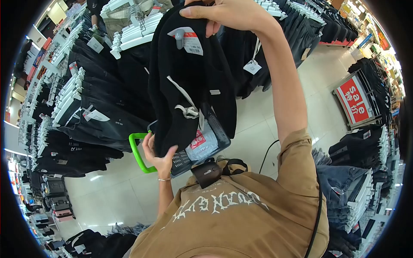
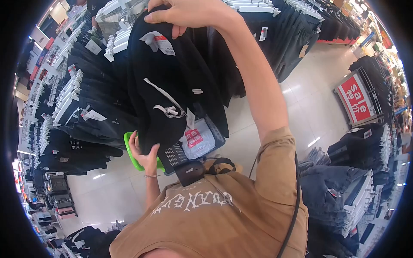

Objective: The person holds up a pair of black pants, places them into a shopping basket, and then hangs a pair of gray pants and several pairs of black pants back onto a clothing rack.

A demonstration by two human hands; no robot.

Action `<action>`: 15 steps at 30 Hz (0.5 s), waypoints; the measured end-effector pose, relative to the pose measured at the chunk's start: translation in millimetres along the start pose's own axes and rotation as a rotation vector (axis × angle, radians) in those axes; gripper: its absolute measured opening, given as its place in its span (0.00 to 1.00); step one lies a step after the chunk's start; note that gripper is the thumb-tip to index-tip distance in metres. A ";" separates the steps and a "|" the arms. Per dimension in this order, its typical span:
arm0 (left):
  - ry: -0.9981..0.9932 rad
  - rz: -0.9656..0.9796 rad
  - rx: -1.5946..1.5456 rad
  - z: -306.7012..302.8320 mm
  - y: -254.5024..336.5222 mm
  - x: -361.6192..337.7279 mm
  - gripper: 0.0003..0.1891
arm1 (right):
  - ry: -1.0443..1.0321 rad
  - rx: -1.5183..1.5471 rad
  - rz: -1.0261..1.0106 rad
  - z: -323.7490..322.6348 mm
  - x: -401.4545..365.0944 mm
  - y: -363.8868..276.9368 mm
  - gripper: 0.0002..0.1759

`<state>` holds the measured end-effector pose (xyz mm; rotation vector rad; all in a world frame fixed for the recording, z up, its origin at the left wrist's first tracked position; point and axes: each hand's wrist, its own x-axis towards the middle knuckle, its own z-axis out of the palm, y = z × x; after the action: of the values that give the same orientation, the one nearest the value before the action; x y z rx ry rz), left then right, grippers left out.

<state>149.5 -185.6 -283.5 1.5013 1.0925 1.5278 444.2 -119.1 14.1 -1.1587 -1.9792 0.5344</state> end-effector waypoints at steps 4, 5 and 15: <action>0.215 -0.085 -0.030 0.0 -18.2 6.2 0.23 | 0.029 -0.023 0.061 -1.7 5.1 -0.7 0.12; 0.259 -0.102 -0.044 -2.9 -20.5 11.6 0.20 | 0.039 -0.028 0.060 -3.2 5.3 0.3 0.12; 0.173 0.295 0.333 -56.2 35.7 196.2 0.28 | 0.148 -0.111 0.085 -46.5 12.5 60.1 0.10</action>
<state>83.7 -23.2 -172.9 1.8481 1.3222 1.7668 509.8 -79.4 7.4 -1.3169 -1.8591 0.3738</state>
